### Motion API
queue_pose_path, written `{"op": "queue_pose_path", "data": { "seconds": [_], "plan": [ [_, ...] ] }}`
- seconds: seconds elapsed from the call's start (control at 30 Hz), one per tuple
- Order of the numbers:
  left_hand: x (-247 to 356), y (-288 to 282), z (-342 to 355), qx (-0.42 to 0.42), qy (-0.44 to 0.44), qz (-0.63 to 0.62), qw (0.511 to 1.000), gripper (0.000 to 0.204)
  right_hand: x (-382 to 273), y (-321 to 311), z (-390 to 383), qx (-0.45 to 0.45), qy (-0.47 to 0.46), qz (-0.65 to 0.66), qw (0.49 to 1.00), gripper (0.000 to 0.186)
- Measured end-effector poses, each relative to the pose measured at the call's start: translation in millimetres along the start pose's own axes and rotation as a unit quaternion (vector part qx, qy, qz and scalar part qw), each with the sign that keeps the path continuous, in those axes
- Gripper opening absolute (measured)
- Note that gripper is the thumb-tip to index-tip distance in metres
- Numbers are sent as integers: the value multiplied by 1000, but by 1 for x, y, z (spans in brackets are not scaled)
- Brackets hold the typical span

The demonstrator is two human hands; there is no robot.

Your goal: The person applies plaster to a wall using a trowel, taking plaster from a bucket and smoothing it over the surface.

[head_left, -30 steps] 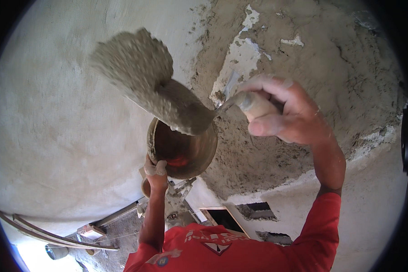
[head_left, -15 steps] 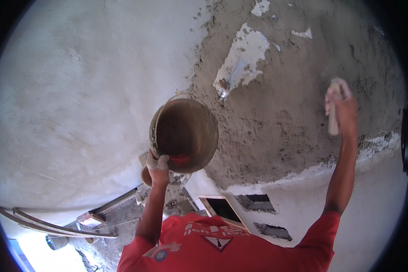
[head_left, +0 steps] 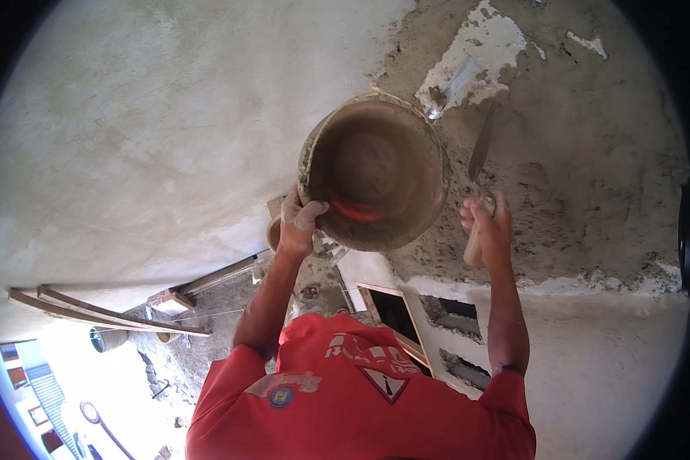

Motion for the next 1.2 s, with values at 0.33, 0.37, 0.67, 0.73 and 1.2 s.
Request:
{"op": "queue_pose_path", "data": {
  "seconds": [0.33, 0.37, 0.67, 0.73, 1.2],
  "plan": [
    [-20, -7, -20, -64, -143, 74, 985, 40, 21, 33, 11, -83, -35, -119, 989, 47],
    [-20, -10, -22, -67, -157, 62, 984, 41, 24, 29, 17, -109, -22, -131, 985, 47],
    [-27, -34, 9, -89, -196, 170, 962, 60, -11, 44, 37, -291, -33, -171, 941, 44],
    [-23, -24, 18, -117, -200, 179, 956, 51, -17, 41, 43, -310, -45, -192, 930, 44],
    [-97, -65, -9, 137, -182, 129, 965, 29, 33, -7, -7, -212, 95, -359, 904, 38]
  ]
}}
Point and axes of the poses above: each hand's wrist, its own z-axis towards the middle knuckle, its own y-axis out of the palm, x = y × z, the point moved 7 cm from there along z, towards the middle knuckle, and after that the axes turned 14 degrees about z, right-handed, at the moved point
